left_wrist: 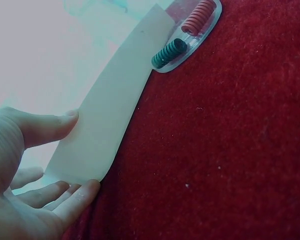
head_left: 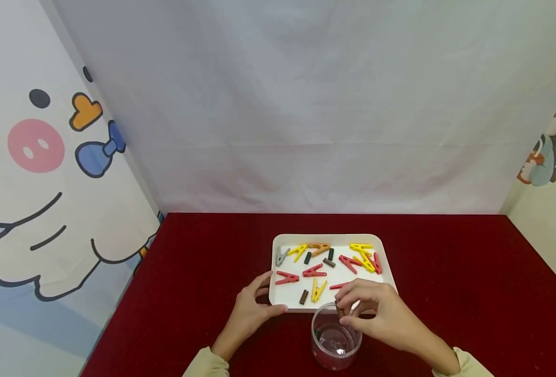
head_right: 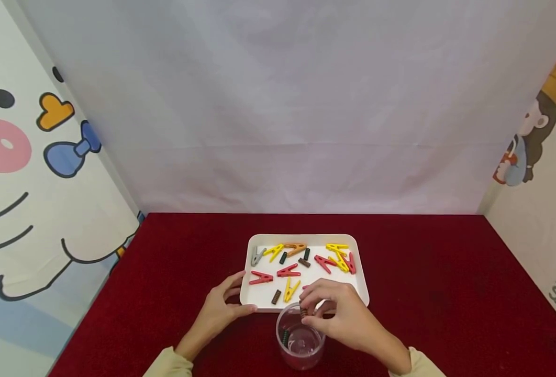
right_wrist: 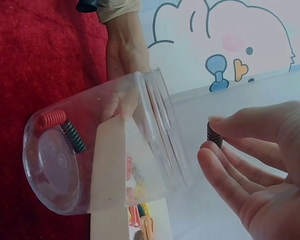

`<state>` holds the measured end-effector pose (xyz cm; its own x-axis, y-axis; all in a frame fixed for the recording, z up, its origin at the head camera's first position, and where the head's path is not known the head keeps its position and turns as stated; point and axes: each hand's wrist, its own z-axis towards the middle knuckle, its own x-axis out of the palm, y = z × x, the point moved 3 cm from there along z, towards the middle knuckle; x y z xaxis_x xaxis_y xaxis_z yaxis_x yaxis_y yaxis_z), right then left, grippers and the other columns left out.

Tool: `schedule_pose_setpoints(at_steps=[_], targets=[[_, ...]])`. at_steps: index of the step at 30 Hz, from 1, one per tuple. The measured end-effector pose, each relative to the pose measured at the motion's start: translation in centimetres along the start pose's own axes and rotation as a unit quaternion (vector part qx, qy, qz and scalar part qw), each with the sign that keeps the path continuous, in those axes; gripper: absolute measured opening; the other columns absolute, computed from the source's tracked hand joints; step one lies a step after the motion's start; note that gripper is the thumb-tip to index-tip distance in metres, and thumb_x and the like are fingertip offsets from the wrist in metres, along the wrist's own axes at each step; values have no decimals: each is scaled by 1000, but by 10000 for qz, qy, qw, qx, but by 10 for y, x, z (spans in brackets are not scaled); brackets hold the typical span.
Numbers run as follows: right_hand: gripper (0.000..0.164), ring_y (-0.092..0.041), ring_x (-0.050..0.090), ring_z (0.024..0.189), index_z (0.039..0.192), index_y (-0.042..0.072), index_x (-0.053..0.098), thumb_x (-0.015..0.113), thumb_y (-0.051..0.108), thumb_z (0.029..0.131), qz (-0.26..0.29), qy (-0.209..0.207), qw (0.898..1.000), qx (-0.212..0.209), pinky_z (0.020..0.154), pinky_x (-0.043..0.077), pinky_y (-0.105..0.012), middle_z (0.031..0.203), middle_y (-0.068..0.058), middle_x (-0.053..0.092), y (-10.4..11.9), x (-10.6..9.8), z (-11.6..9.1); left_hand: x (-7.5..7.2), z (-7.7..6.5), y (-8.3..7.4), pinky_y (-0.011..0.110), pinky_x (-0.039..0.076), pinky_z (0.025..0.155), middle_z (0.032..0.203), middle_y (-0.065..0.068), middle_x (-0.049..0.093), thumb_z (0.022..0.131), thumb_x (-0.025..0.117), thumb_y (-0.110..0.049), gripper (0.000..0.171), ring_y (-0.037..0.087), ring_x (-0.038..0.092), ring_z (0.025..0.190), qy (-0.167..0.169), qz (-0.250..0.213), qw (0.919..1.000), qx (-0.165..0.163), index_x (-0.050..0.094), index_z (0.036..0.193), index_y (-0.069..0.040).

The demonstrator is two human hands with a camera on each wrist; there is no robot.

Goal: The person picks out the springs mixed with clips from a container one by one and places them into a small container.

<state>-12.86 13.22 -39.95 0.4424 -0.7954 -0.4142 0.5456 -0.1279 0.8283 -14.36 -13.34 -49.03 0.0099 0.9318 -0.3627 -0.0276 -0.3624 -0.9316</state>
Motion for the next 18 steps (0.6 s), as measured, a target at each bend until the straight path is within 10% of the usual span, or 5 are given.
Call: schedule_pose_setpoints(at_steps=[18], targets=[[19, -13, 61, 73, 92, 14, 69, 77, 5, 77, -47, 89, 9997, -243, 57, 54, -27, 97, -6, 63, 4, 4, -7, 0, 1, 0, 32, 53, 75, 122, 20, 56, 66, 87, -12, 82, 34, 57, 106, -46, 27, 9999, 98, 47, 137, -3]])
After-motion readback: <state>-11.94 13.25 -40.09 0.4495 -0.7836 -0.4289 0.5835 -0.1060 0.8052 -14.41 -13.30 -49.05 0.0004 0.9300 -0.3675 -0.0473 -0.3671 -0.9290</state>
